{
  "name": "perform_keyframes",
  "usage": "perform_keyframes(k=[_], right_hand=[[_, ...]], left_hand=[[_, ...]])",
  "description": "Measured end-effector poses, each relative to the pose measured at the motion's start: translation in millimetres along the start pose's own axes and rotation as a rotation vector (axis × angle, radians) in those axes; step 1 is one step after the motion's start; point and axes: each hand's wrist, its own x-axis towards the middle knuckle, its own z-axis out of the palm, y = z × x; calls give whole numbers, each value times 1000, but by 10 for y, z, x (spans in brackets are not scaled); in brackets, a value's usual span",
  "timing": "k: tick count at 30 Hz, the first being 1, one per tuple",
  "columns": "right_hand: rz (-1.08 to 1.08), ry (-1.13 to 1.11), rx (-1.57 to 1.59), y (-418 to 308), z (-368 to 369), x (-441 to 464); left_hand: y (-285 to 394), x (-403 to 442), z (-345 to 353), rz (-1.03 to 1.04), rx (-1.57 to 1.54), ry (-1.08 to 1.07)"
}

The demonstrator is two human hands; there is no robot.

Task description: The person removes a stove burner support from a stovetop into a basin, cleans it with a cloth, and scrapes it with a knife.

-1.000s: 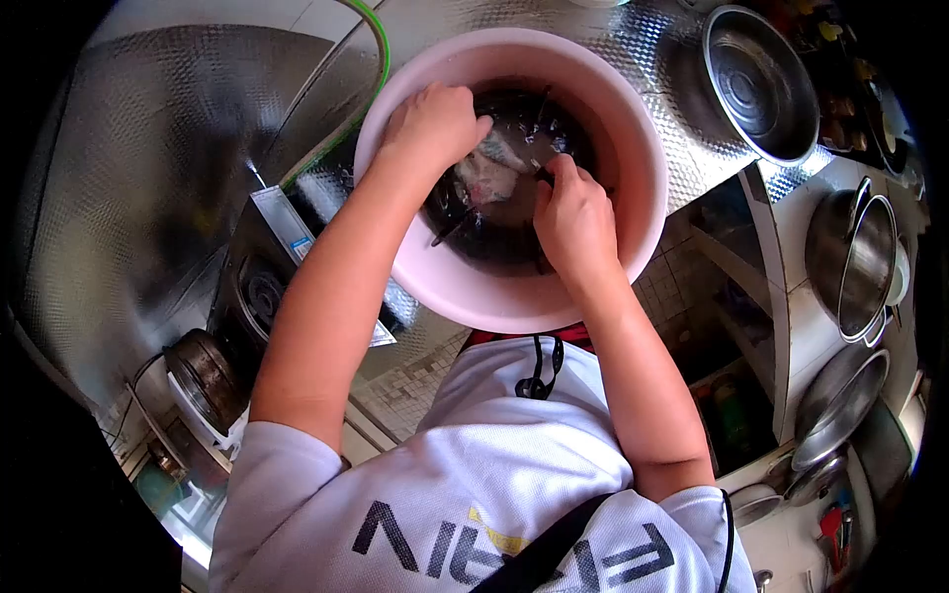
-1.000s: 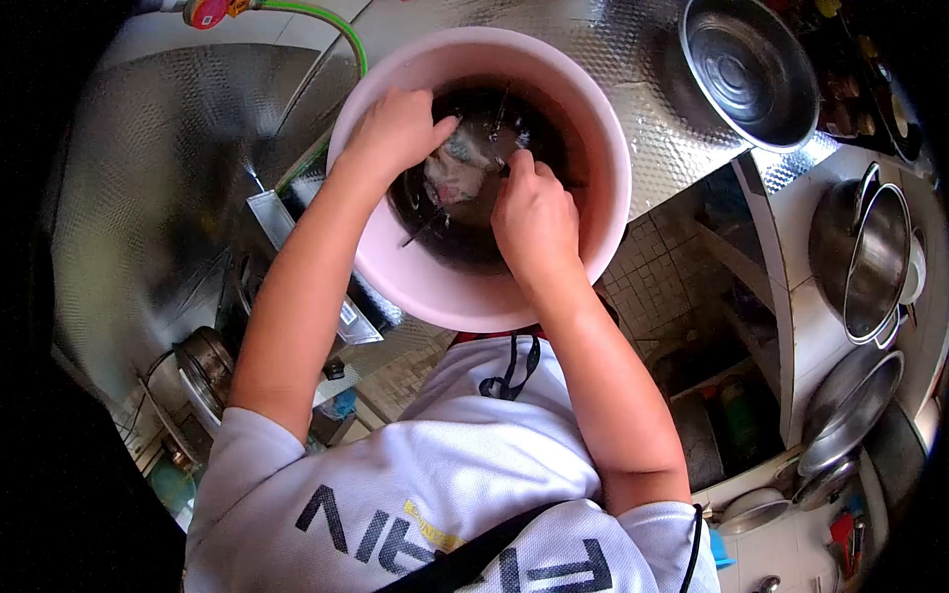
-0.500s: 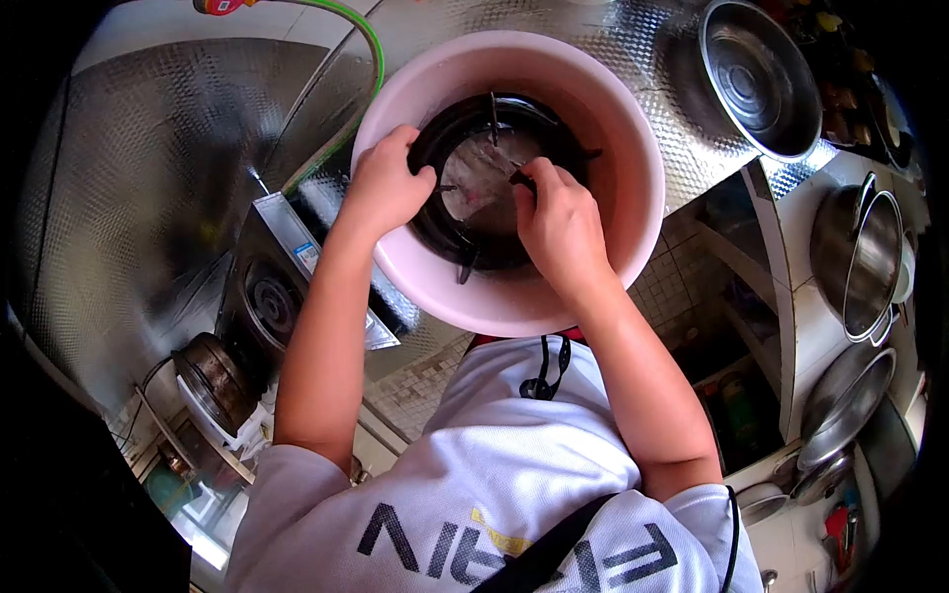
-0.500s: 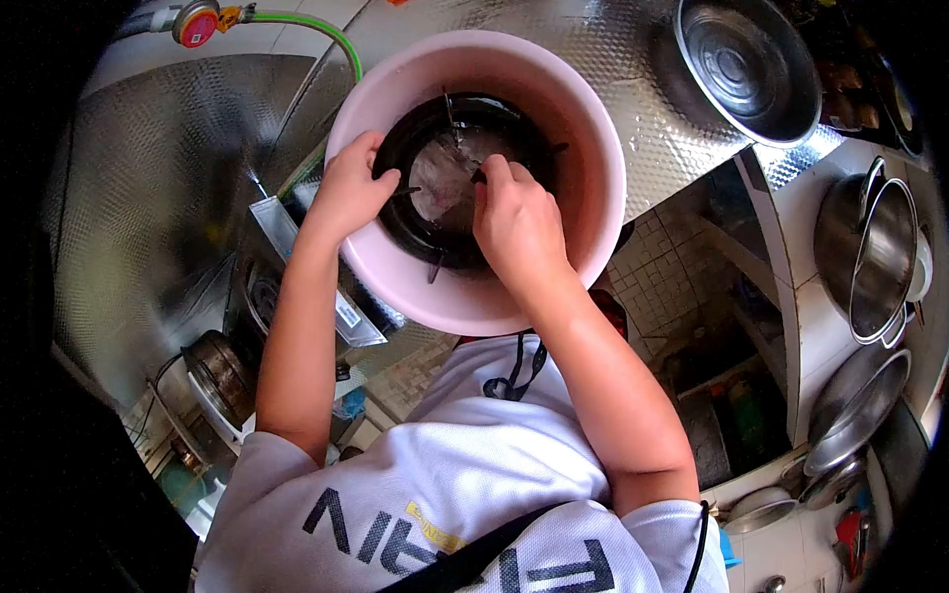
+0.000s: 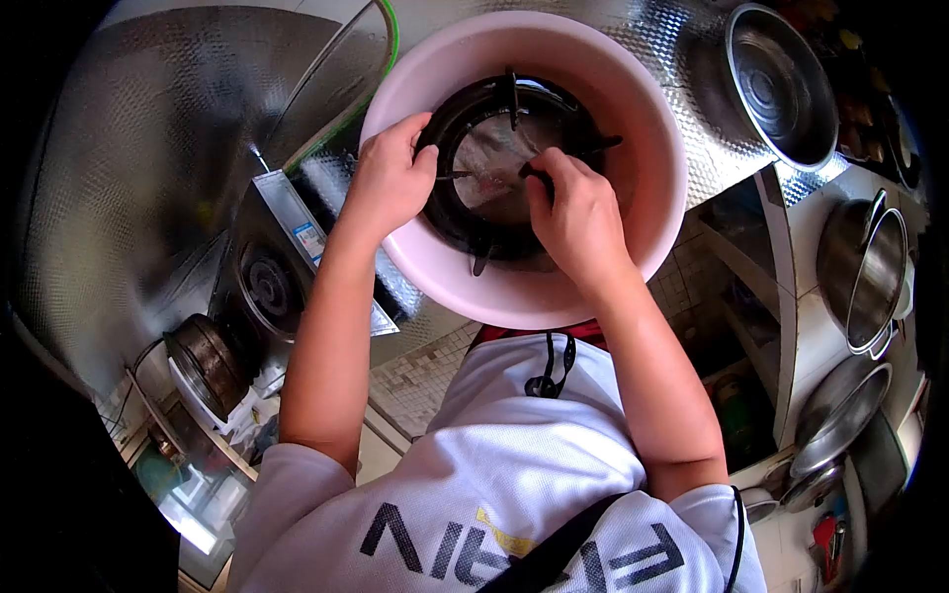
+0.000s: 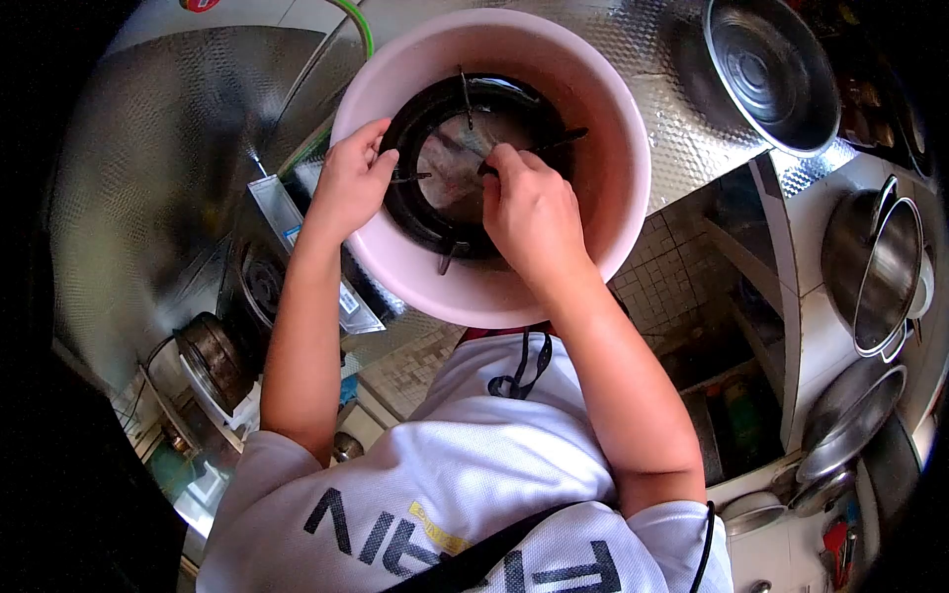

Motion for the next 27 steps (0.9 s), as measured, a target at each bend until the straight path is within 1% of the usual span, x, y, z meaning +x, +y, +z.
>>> perform_keyframes(k=[3, 6, 9, 12, 15, 18, 21, 24, 27], right_hand=[[-28, -61, -10, 4, -4, -8], [14, -4, -5, -13, 16, 3], [-60, -99, 10, -4, 9, -31], [-11, 5, -9, -47, 14, -18], [-71, -84, 17, -31, -7, -27], [-14, 35, -23, -29, 0, -6], [-75, 22, 22, 22, 25, -8], [-32, 27, -7, -22, -1, -23], [-27, 29, -9, -15, 2, -14]], left_hand=[[107, -21, -50, -40, 97, -15], [60, -31, -17, -17, 45, 27], [120, -27, -48, -71, 8, -8], [97, -31, -33, -59, -16, 0], [19, -32, -5, -4, 5, 26], [-20, -26, 16, 84, 37, 72], [89, -43, -28, -4, 60, 31], [92, -41, -30, -12, 78, 30], [20, -37, 11, 61, 40, 77]])
